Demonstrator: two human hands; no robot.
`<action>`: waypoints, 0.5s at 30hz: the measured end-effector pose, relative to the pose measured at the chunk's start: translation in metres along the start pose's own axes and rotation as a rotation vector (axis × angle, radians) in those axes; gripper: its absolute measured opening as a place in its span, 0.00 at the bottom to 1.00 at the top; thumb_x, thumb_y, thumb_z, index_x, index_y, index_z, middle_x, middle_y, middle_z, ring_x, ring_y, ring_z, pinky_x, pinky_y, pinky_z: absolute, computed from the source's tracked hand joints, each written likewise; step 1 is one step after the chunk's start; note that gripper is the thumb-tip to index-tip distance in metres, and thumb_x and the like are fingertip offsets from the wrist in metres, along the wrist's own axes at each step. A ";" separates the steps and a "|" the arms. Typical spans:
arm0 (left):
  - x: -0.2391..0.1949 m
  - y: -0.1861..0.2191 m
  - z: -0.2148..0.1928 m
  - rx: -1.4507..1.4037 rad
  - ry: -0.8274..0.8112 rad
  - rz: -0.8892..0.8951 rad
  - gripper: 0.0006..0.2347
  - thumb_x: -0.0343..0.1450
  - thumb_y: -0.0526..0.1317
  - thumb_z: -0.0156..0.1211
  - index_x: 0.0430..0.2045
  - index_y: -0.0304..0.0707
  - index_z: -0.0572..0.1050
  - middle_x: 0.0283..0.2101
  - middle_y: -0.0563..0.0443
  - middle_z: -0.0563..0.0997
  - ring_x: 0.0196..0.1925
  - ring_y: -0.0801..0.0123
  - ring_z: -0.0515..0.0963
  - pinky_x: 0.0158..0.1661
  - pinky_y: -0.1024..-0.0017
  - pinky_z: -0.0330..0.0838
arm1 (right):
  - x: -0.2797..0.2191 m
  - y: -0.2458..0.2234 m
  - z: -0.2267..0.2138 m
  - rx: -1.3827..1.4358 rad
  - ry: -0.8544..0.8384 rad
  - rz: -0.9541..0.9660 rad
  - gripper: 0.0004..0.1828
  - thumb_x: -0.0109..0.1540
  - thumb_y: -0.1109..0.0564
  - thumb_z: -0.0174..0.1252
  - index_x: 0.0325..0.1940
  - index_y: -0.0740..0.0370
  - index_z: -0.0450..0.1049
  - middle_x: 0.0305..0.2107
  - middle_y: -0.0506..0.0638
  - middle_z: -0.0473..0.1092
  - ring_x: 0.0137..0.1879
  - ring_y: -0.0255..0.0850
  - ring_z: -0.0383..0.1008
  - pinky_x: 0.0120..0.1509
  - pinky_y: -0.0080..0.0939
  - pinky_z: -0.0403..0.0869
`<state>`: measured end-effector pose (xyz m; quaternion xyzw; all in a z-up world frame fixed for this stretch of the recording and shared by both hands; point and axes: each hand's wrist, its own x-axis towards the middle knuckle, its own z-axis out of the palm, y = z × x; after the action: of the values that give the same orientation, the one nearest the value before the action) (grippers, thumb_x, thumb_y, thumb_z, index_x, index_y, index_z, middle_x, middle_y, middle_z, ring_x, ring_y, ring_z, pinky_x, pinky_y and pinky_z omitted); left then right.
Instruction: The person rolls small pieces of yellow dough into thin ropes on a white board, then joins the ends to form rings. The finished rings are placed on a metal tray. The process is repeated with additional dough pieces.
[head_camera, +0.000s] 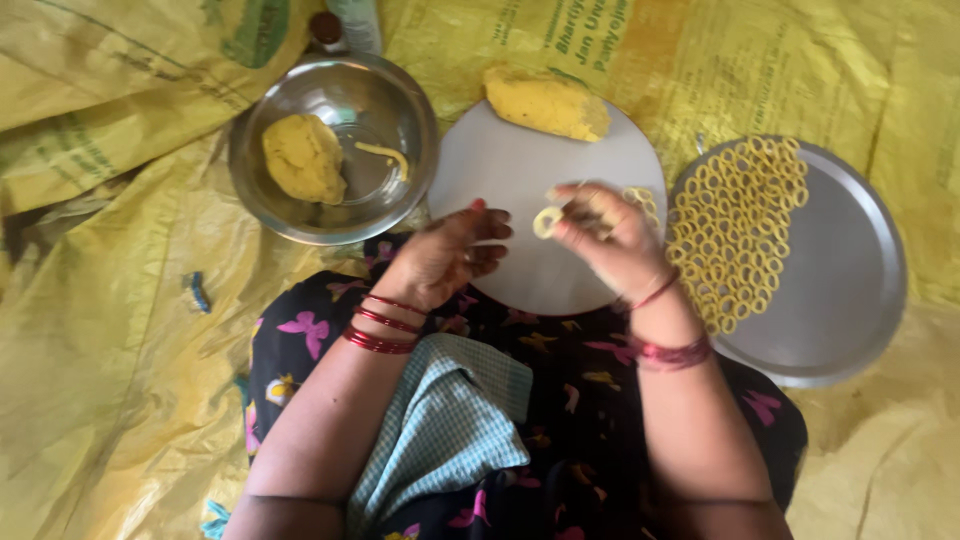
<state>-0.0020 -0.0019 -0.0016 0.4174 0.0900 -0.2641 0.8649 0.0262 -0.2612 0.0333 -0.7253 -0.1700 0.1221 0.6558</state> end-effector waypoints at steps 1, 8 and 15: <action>0.001 0.001 -0.002 -0.001 0.019 0.012 0.18 0.75 0.51 0.55 0.45 0.35 0.78 0.44 0.49 0.81 0.42 0.64 0.79 0.43 0.68 0.74 | 0.003 0.004 -0.020 -0.259 0.074 -0.074 0.21 0.62 0.66 0.65 0.59 0.61 0.75 0.42 0.48 0.76 0.46 0.33 0.77 0.52 0.34 0.79; -0.002 0.011 -0.005 0.051 0.111 0.069 0.14 0.74 0.48 0.58 0.44 0.35 0.78 0.44 0.50 0.81 0.43 0.66 0.79 0.45 0.69 0.74 | 0.005 0.085 -0.126 -0.569 0.526 0.240 0.16 0.63 0.62 0.62 0.55 0.60 0.78 0.42 0.51 0.80 0.44 0.36 0.81 0.51 0.36 0.79; -0.008 0.020 -0.002 0.095 0.144 0.120 0.15 0.74 0.48 0.58 0.46 0.36 0.78 0.44 0.51 0.80 0.43 0.67 0.79 0.45 0.70 0.74 | 0.015 0.160 -0.118 -0.863 0.477 0.591 0.16 0.60 0.54 0.61 0.52 0.53 0.82 0.40 0.61 0.79 0.44 0.50 0.81 0.51 0.46 0.77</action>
<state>0.0020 0.0135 0.0136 0.4804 0.1140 -0.1849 0.8497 0.1014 -0.3754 -0.1115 -0.9515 0.1581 0.0530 0.2586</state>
